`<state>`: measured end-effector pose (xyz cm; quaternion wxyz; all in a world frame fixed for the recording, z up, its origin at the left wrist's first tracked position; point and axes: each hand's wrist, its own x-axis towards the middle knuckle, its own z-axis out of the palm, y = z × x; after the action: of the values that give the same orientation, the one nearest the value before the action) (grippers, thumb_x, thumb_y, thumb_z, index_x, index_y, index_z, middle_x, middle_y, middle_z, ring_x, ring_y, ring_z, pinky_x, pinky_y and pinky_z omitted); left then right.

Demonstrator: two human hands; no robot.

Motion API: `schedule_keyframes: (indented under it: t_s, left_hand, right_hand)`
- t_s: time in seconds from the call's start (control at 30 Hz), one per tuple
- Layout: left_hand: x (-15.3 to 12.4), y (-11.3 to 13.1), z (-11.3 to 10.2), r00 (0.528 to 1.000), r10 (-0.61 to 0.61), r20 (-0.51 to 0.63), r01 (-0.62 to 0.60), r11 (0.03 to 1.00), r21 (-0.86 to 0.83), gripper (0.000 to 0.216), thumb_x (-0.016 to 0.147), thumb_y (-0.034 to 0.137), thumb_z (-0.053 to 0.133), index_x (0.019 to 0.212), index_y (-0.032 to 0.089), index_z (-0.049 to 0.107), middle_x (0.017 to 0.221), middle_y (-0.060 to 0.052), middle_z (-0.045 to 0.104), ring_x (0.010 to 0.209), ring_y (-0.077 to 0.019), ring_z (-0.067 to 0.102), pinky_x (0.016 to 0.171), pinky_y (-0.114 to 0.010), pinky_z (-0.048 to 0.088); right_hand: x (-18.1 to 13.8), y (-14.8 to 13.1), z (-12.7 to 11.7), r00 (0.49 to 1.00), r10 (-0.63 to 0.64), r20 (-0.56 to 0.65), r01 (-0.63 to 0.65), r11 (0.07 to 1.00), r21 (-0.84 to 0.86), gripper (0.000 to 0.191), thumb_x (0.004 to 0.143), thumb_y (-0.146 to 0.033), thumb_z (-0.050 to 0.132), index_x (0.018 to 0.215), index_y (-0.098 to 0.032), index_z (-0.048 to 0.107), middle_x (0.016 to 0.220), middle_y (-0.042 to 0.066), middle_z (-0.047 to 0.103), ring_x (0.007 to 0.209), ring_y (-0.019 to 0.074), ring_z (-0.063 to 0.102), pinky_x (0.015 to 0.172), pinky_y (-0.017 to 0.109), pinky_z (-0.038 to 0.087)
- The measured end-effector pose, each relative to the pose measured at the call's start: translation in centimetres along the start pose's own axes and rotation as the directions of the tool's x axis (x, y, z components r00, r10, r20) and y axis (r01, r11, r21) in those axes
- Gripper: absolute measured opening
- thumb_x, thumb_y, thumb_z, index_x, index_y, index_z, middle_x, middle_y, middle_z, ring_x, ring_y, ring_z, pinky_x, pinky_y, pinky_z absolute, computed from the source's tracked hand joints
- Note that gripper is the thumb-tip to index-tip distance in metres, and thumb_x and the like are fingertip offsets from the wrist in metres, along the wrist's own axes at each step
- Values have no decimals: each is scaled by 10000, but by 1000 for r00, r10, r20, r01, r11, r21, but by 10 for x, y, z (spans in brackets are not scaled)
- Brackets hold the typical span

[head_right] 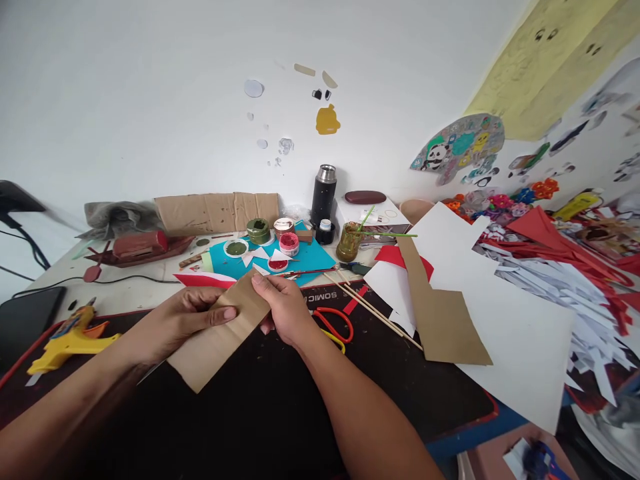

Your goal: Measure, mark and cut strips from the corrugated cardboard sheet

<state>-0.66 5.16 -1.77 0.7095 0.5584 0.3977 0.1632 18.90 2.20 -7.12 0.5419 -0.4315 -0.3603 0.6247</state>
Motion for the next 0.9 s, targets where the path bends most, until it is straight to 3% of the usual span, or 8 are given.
schedule_keyframes:
  t_s: [0.13, 0.27, 0.4, 0.47, 0.57, 0.67, 0.77, 0.9]
  left_hand:
    - [2, 1, -4, 999, -42, -26, 41, 999, -33, 514, 699, 663, 958, 922, 211, 858, 870, -92, 855, 703, -230, 756, 623, -306, 584]
    - [0, 7, -9, 993, -46, -109, 47, 999, 0, 518, 684, 614, 987, 978, 214, 838, 878, -73, 851, 680, -209, 741, 578, -272, 561]
    - [-6, 16, -15, 976, -38, -213, 33, 999, -26, 559, 673, 576, 998, 1075, 234, 814, 935, -64, 853, 708, -237, 768, 563, -288, 584]
    - [-8, 18, -20, 971, -94, -218, 84, 995, -54, 589, 676, 560, 995, 1123, 223, 812, 938, -81, 857, 700, -255, 778, 551, -304, 592]
    - [-8, 17, -28, 962, -148, -230, 111, 980, -166, 586, 693, 524, 984, 1149, 201, 807, 912, -71, 855, 681, -245, 778, 553, -294, 598]
    - [-6, 14, -32, 965, -161, -209, 112, 968, -224, 611, 727, 485, 960, 1240, 198, 790, 958, -73, 866, 728, -254, 793, 599, -300, 618]
    - [-4, 13, -34, 971, -192, -145, 154, 959, -238, 634, 789, 544, 901, 1296, 186, 776, 939, -94, 864, 740, -280, 791, 605, -330, 619]
    - [-2, 15, -34, 995, 34, -91, -53, 973, -224, 720, 882, 831, 689, 1240, 214, 784, 1046, -104, 843, 879, -265, 775, 706, -322, 622]
  right_hand:
    - [2, 1, -1, 1000, 32, 1, -32, 999, 15, 555, 821, -751, 819, 878, -207, 728, 579, -42, 591, 388, 117, 488, 282, 230, 311]
    - [4, 2, -8, 995, -80, 57, 87, 987, -132, 590, 878, -806, 759, 966, -222, 750, 704, 9, 681, 562, 189, 654, 409, 264, 473]
    - [-1, -4, -13, 948, -313, 63, 312, 866, -390, 539, 923, -673, 825, 1274, -270, 755, 1178, 90, 805, 1056, 301, 772, 841, 408, 654]
    - [-4, -9, -13, 903, -413, 119, 414, 764, -494, 590, 929, -591, 865, 1417, -298, 712, 1428, 110, 753, 1310, 338, 709, 1104, 493, 579]
    - [-7, -11, -12, 842, -488, 230, 528, 656, -539, 631, 936, -532, 880, 1495, -314, 683, 1581, 110, 678, 1467, 343, 624, 1255, 530, 462]
    - [-7, -9, -10, 829, -491, 269, 549, 616, -565, 409, 979, -465, 836, 1355, -316, 777, 1449, 88, 774, 1370, 332, 703, 1195, 510, 517]
    - [-6, -4, -10, 868, -467, 168, 466, 650, -600, 210, 1008, -372, 769, 1200, -312, 828, 1101, 55, 867, 1021, 293, 819, 988, 451, 617]
    - [-1, -2, -11, 928, -373, -27, 313, 814, -489, 258, 1018, -483, 706, 934, -252, 784, 540, -36, 638, 501, 196, 664, 592, 326, 564]
